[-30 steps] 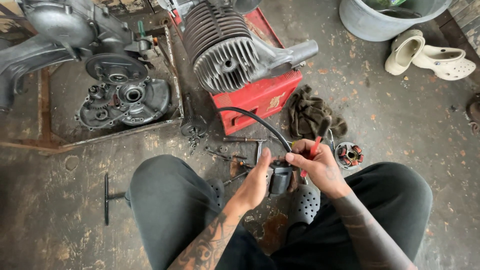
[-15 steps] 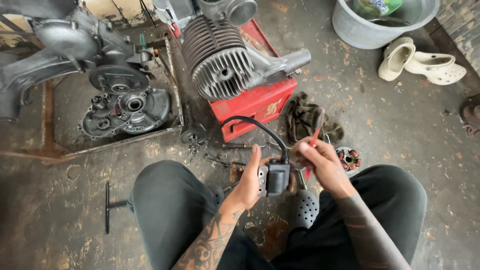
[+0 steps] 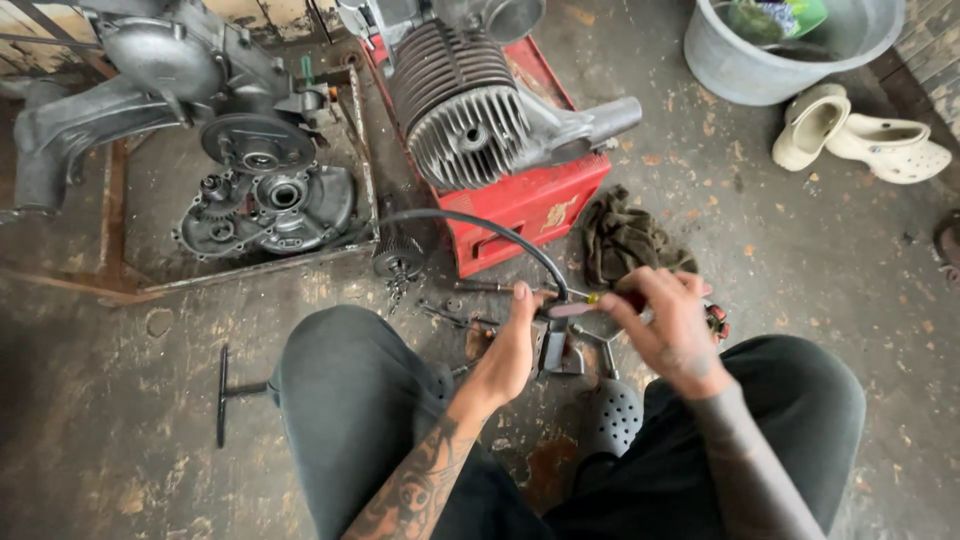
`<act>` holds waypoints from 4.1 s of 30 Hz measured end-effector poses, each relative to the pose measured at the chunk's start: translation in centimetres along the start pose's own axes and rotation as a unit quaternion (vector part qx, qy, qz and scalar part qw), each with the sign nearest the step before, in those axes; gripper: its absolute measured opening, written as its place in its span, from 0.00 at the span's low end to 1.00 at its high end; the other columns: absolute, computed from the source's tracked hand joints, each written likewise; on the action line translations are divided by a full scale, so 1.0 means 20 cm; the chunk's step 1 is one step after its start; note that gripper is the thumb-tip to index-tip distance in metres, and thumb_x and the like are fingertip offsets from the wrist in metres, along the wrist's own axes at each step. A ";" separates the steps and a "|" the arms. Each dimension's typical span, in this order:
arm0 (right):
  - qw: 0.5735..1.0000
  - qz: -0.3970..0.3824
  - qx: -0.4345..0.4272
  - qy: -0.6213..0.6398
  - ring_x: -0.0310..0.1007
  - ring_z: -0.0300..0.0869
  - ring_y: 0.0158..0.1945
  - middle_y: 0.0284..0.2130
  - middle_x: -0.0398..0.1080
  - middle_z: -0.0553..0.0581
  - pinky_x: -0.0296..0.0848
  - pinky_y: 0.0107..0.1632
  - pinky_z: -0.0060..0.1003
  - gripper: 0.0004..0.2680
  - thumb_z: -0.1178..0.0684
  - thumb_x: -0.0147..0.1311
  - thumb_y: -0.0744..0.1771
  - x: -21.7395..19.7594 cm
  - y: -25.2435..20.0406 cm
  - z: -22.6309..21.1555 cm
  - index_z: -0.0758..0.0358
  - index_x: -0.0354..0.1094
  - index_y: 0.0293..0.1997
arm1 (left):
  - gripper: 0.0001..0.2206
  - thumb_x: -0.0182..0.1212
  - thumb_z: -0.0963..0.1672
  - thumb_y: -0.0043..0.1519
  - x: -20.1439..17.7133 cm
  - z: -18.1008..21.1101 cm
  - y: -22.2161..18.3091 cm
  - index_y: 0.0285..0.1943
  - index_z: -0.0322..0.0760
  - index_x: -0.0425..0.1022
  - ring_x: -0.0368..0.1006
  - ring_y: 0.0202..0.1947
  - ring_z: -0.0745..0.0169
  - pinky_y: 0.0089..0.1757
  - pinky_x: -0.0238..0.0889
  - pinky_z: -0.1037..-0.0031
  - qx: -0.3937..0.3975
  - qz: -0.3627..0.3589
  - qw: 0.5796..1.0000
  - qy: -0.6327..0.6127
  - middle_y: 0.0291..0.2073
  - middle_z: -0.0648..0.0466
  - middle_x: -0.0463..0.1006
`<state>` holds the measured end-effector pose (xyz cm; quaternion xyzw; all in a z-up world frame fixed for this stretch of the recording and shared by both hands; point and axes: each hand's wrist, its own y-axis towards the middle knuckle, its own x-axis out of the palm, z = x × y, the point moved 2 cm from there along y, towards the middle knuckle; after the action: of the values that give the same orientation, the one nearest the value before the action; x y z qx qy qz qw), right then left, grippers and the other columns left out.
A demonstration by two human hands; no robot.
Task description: Repairing and cleaning an ignition coil from a motorcycle engine using a screwdriver.
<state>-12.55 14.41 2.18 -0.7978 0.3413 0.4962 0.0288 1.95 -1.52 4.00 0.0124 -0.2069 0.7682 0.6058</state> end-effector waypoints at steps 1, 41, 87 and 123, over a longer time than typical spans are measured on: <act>1.000 0.013 -0.008 -0.025 0.77 0.46 0.35 0.26 0.74 0.50 0.63 0.53 0.44 0.11 0.39 0.60 0.66 0.01 0.01 -0.02 0.52 0.70 0.42 | 0.44 0.13 0.65 0.63 0.01 0.05 -0.02 0.71 0.39 0.63 0.61 0.68 0.37 0.66 0.48 0.54 -0.029 0.017 0.995 0.091 0.60 0.35 0.72; 0.986 0.149 -0.079 0.018 0.68 0.46 0.37 0.29 0.71 0.50 0.54 0.54 0.46 0.11 0.43 0.69 0.63 -0.01 0.09 -0.09 0.53 0.70 0.38 | 0.36 0.15 0.59 0.68 0.02 -0.05 -0.02 0.72 0.40 0.62 0.73 0.54 0.46 0.60 0.59 0.56 0.093 0.039 0.993 0.053 0.49 0.37 0.77; 0.996 0.069 0.046 0.024 0.73 0.41 0.36 0.25 0.72 0.49 0.54 0.58 0.41 0.11 0.39 0.67 0.63 -0.04 0.02 -0.08 0.50 0.73 0.36 | 0.39 0.85 0.45 0.39 -0.06 -0.08 -0.01 0.59 0.32 0.66 0.72 0.44 0.53 0.44 0.72 0.65 -0.008 0.110 0.994 -0.004 0.43 0.44 0.73; 0.987 0.114 0.069 0.092 0.73 0.44 0.36 0.26 0.70 0.51 0.54 0.60 0.41 0.12 0.38 0.66 0.64 0.06 0.01 0.06 0.52 0.73 0.39 | 0.36 0.75 0.38 0.46 -0.04 -0.09 0.02 0.66 0.35 0.65 0.72 0.41 0.60 0.39 0.74 0.72 0.109 0.094 0.989 -0.035 0.45 0.45 0.76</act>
<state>-13.24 14.10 0.72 -0.7919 0.4647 0.3962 -0.0045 2.20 -1.75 1.92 0.0856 -0.1426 0.8389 0.5182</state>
